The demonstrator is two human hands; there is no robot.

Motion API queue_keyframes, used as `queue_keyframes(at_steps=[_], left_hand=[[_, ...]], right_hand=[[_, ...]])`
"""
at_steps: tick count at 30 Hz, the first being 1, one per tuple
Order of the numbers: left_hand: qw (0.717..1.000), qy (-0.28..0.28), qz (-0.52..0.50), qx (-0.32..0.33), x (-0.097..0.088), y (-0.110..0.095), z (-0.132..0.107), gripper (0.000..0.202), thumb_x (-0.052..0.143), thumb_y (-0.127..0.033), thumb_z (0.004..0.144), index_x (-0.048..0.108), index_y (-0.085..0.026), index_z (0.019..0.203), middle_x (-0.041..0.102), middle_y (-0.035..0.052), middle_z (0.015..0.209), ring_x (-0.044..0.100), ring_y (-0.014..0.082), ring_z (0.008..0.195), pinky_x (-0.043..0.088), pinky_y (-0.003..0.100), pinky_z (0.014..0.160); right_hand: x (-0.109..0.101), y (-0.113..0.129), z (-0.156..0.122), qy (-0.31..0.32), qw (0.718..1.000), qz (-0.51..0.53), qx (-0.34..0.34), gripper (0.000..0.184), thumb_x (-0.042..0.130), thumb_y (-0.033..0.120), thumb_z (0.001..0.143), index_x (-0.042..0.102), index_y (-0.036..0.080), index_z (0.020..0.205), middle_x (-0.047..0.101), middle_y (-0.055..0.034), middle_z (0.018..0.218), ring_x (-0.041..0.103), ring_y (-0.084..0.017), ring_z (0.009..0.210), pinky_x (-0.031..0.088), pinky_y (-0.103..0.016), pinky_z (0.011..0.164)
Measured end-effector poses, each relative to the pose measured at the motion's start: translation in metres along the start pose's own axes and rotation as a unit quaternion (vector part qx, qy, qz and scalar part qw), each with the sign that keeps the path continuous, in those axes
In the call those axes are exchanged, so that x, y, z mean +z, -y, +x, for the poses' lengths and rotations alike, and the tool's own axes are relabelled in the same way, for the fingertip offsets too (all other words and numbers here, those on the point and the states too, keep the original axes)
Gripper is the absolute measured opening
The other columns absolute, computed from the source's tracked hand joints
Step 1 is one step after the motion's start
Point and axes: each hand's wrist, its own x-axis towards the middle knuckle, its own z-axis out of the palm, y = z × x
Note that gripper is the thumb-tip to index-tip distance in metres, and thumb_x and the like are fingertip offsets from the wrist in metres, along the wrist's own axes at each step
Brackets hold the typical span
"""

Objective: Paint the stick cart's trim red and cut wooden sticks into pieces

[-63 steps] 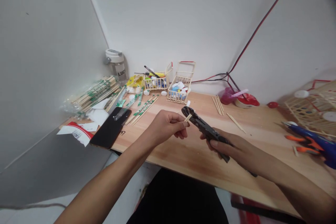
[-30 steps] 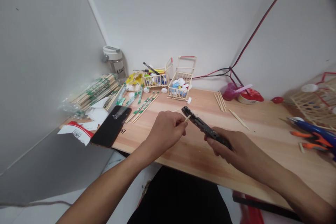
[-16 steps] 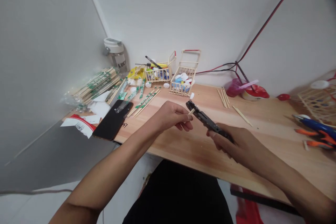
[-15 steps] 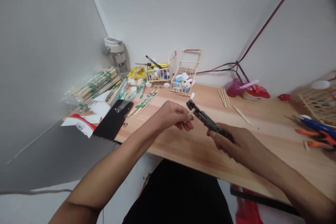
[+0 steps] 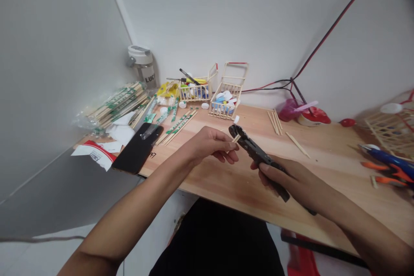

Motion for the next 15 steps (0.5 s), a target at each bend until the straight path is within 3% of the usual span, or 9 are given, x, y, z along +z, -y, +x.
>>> queue_keyframes(at_steps=[6,15], left_hand=[[0.998,0.027,-0.051,-0.009,-0.003,0.003,0.002,0.028,0.076,-0.033,0.067,0.070,-0.008,0.080,0.071,0.0084,0.068,0.064,0.0114,0.057,0.047,0.020,0.055],[0.997,0.019,-0.069,-0.016,-0.001,0.004,0.002,0.029,0.077,-0.032,0.064,0.069,-0.008,0.078,0.069,0.0072,0.064,0.063,0.0114,0.053,0.049,0.022,0.055]], right_hand=[[-0.001,0.010,-0.002,0.002,1.000,0.012,0.003,0.042,0.036,0.055,0.092,0.057,0.019,0.098,0.056,-0.0021,0.071,0.052,-0.015,0.059,0.044,-0.028,0.052],[-0.001,0.013,-0.003,-0.021,0.999,-0.034,-0.008,0.038,0.039,0.052,0.091,0.057,0.019,0.092,0.049,0.0008,0.063,0.048,-0.014,0.054,0.041,-0.027,0.050]])
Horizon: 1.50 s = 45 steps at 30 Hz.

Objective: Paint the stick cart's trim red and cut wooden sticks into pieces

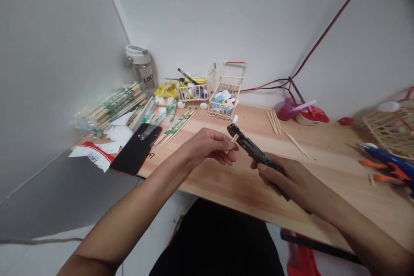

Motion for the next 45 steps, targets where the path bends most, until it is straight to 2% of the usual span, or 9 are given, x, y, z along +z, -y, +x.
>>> queue_keyframes(at_steps=[7,13,23,33,39,42,45], left_hand=[[1.000,-0.018,-0.010,-0.001,0.005,0.006,0.000,0.029,0.077,-0.032,0.064,0.069,-0.008,0.077,0.068,0.0061,0.063,0.062,0.0109,0.052,0.049,0.022,0.055],[0.999,-0.042,0.009,0.008,0.011,0.005,-0.003,0.024,0.073,-0.029,0.067,0.068,-0.008,0.077,0.066,0.0050,0.061,0.060,0.0100,0.050,0.048,0.022,0.054],[0.999,-0.029,0.007,0.012,0.011,0.007,0.001,0.025,0.074,-0.030,0.067,0.069,-0.008,0.078,0.066,0.0051,0.061,0.060,0.0096,0.051,0.049,0.022,0.055],[0.999,-0.039,-0.003,0.009,0.010,0.011,0.004,0.028,0.077,-0.032,0.066,0.070,-0.008,0.078,0.065,0.0042,0.061,0.059,0.0097,0.052,0.048,0.022,0.056],[0.999,-0.034,-0.013,0.005,0.007,0.015,0.006,0.028,0.076,-0.033,0.067,0.070,-0.009,0.079,0.064,0.0035,0.061,0.058,0.0092,0.051,0.047,0.023,0.055],[1.000,-0.026,-0.012,0.010,0.003,0.019,0.005,0.028,0.075,-0.033,0.070,0.069,-0.009,0.081,0.064,0.0031,0.062,0.058,0.0088,0.052,0.047,0.022,0.055],[0.999,-0.005,-0.008,0.037,-0.002,0.025,0.005,0.028,0.073,-0.035,0.073,0.069,-0.010,0.085,0.065,0.0037,0.066,0.060,0.0095,0.057,0.048,0.021,0.058]], right_hand=[[0.002,-0.001,0.000,-0.012,0.999,-0.033,-0.014,0.035,0.037,0.051,0.091,0.052,0.021,0.081,0.051,-0.0002,0.063,0.048,-0.015,0.055,0.039,-0.028,0.051],[0.003,-0.007,0.000,-0.044,0.994,-0.098,-0.033,0.037,0.038,0.051,0.091,0.045,0.022,0.069,0.050,0.0005,0.061,0.046,-0.015,0.056,0.033,-0.027,0.052],[0.003,-0.018,0.005,-0.048,0.988,-0.137,-0.051,0.040,0.034,0.052,0.093,0.040,0.022,0.067,0.043,0.0023,0.058,0.041,-0.014,0.054,0.030,-0.028,0.053],[-0.001,-0.032,0.013,-0.054,0.982,-0.148,-0.103,0.037,0.038,0.049,0.093,0.049,0.021,0.072,0.052,0.0005,0.061,0.047,-0.015,0.056,0.033,-0.027,0.053],[0.001,-0.036,0.015,-0.055,0.982,-0.142,-0.110,0.037,0.036,0.048,0.094,0.058,0.019,0.083,0.058,-0.0020,0.064,0.052,-0.018,0.057,0.037,-0.029,0.055],[-0.003,-0.037,0.017,-0.043,0.986,-0.127,-0.099,0.037,0.040,0.049,0.092,0.058,0.020,0.078,0.058,-0.0021,0.063,0.052,-0.018,0.058,0.038,-0.029,0.056],[-0.009,-0.038,0.017,0.000,0.993,-0.089,-0.078,0.040,0.036,0.050,0.093,0.055,0.021,0.074,0.057,-0.0012,0.064,0.051,-0.016,0.059,0.038,-0.028,0.056]])
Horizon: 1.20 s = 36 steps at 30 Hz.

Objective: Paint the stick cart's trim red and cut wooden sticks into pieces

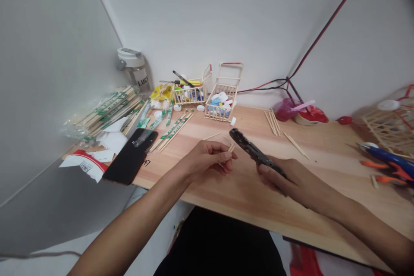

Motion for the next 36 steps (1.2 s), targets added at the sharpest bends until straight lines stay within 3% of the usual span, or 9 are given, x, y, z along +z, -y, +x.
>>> queue_keyframes(at_steps=[3,7,18,26,30,33,36], left_hand=[[1.000,0.011,0.006,0.021,-0.003,0.002,-0.001,0.029,0.072,-0.036,0.075,0.069,-0.011,0.088,0.065,0.0039,0.069,0.061,0.0103,0.062,0.050,0.022,0.061],[1.000,0.014,0.011,0.017,-0.002,-0.001,-0.002,0.027,0.070,-0.036,0.077,0.069,-0.011,0.088,0.065,0.0032,0.068,0.061,0.0094,0.060,0.049,0.021,0.061],[0.999,0.033,0.009,-0.001,-0.003,-0.003,-0.005,0.030,0.071,-0.038,0.076,0.069,-0.011,0.090,0.063,0.0025,0.067,0.059,0.0082,0.056,0.045,0.020,0.056],[1.000,0.020,0.015,-0.004,0.000,0.000,-0.006,0.033,0.072,-0.039,0.073,0.068,-0.011,0.090,0.063,0.0029,0.066,0.058,0.0084,0.055,0.046,0.021,0.057],[0.995,-0.029,0.094,0.014,-0.009,-0.009,-0.009,0.033,0.068,-0.043,0.076,0.069,-0.012,0.091,0.068,0.0067,0.075,0.062,0.0124,0.065,0.047,0.023,0.061],[0.954,-0.161,0.234,0.091,-0.025,-0.022,-0.004,0.026,0.066,-0.039,0.076,0.071,-0.013,0.081,0.070,0.0064,0.079,0.062,0.0147,0.071,0.045,0.024,0.063],[0.856,-0.245,0.428,0.157,-0.039,-0.031,0.010,0.015,0.067,-0.028,0.075,0.071,-0.015,0.070,0.069,0.0040,0.073,0.059,0.0153,0.070,0.041,0.026,0.066]], right_hand=[[-0.005,0.003,-0.001,0.033,0.999,0.020,0.018,0.043,0.031,0.053,0.094,0.057,0.020,0.083,0.057,-0.0013,0.068,0.052,-0.017,0.062,0.039,-0.029,0.059],[-0.008,0.013,-0.003,0.033,0.999,-0.004,0.028,0.044,0.034,0.055,0.093,0.058,0.019,0.095,0.058,-0.0019,0.072,0.053,-0.018,0.067,0.040,-0.031,0.063],[-0.011,0.017,-0.006,0.019,0.999,-0.040,0.026,0.034,0.042,0.050,0.091,0.057,0.021,0.082,0.058,0.0003,0.068,0.052,-0.016,0.062,0.036,-0.027,0.058],[-0.002,0.015,-0.004,-0.043,0.996,-0.069,0.020,0.039,0.045,0.055,0.088,0.057,0.020,0.076,0.055,0.0009,0.060,0.050,-0.014,0.054,0.035,-0.027,0.052],[-0.003,0.004,0.003,-0.103,0.994,0.006,0.042,0.045,0.039,0.060,0.089,0.057,0.020,0.077,0.053,0.0014,0.055,0.050,-0.014,0.051,0.035,-0.026,0.049],[-0.004,-0.008,0.014,-0.158,0.975,0.147,0.061,0.048,0.033,0.062,0.090,0.057,0.020,0.086,0.051,0.0031,0.051,0.048,-0.013,0.045,0.037,-0.025,0.044],[-0.001,-0.017,0.029,-0.180,0.946,0.266,0.034,0.047,0.037,0.063,0.089,0.055,0.020,0.089,0.052,0.0026,0.054,0.049,-0.013,0.044,0.039,-0.024,0.042]])
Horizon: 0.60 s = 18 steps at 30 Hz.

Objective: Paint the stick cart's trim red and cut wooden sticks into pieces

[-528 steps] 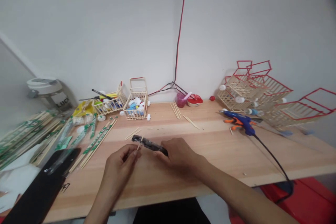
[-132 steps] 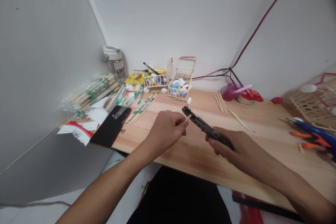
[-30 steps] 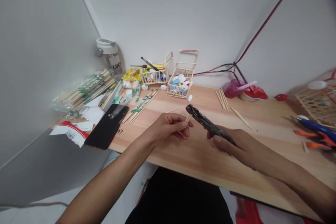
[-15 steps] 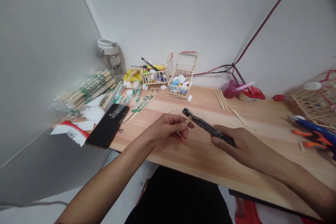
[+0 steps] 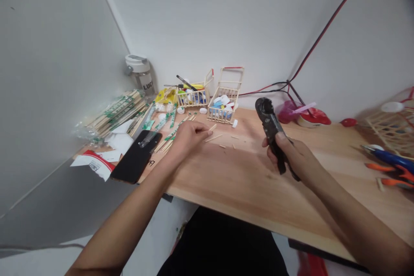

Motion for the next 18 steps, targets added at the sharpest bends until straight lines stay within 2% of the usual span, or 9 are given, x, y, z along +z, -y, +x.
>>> queue_keyframes(at_steps=[2,5,9,11,15,18], left_hand=[[0.993,0.009,0.110,0.033,0.005,0.003,0.011,0.013,0.066,-0.023,0.075,0.070,-0.015,0.066,0.068,0.0040,0.072,0.058,0.0157,0.070,0.039,0.027,0.067],[0.974,0.047,0.217,0.036,0.018,0.007,0.020,0.013,0.065,-0.018,0.075,0.067,-0.014,0.063,0.066,0.0060,0.070,0.056,0.0169,0.070,0.037,0.028,0.067],[0.949,0.069,0.308,0.030,0.030,0.014,0.022,0.005,0.061,-0.015,0.075,0.065,-0.014,0.073,0.066,0.0098,0.080,0.057,0.0207,0.078,0.037,0.030,0.069],[0.933,0.083,0.350,0.023,0.031,0.016,0.022,0.008,0.056,-0.012,0.076,0.064,-0.014,0.077,0.066,0.0119,0.085,0.057,0.0225,0.082,0.038,0.031,0.071],[0.916,0.104,0.386,0.025,0.029,0.014,0.023,0.013,0.050,-0.009,0.077,0.062,-0.013,0.079,0.065,0.0134,0.087,0.057,0.0228,0.083,0.038,0.031,0.071],[0.941,0.079,0.328,0.031,0.026,0.007,0.023,0.009,0.051,-0.013,0.078,0.060,-0.014,0.075,0.065,0.0106,0.083,0.056,0.0201,0.079,0.038,0.029,0.069]], right_hand=[[0.005,-0.008,0.007,0.006,0.998,0.059,0.004,0.046,0.039,0.064,0.088,0.054,0.020,0.090,0.052,0.0028,0.053,0.049,-0.013,0.042,0.038,-0.024,0.039],[0.009,-0.022,0.010,0.011,0.994,0.105,0.010,0.045,0.040,0.063,0.088,0.053,0.020,0.090,0.050,0.0037,0.050,0.047,-0.013,0.038,0.037,-0.024,0.035],[0.005,-0.035,0.007,0.002,0.997,0.082,0.012,0.044,0.041,0.062,0.088,0.054,0.020,0.090,0.052,0.0038,0.051,0.048,-0.013,0.039,0.038,-0.024,0.036],[0.003,-0.036,0.005,-0.005,0.997,0.072,0.015,0.046,0.039,0.062,0.088,0.055,0.019,0.089,0.053,0.0036,0.052,0.049,-0.013,0.039,0.038,-0.023,0.037],[0.004,-0.032,0.003,-0.004,0.999,0.054,0.007,0.048,0.037,0.062,0.089,0.056,0.018,0.090,0.054,0.0037,0.053,0.050,-0.012,0.038,0.038,-0.024,0.038],[0.005,-0.029,0.003,-0.016,0.999,0.029,0.000,0.047,0.039,0.061,0.089,0.057,0.018,0.090,0.054,0.0040,0.054,0.051,-0.012,0.039,0.040,-0.024,0.041]])
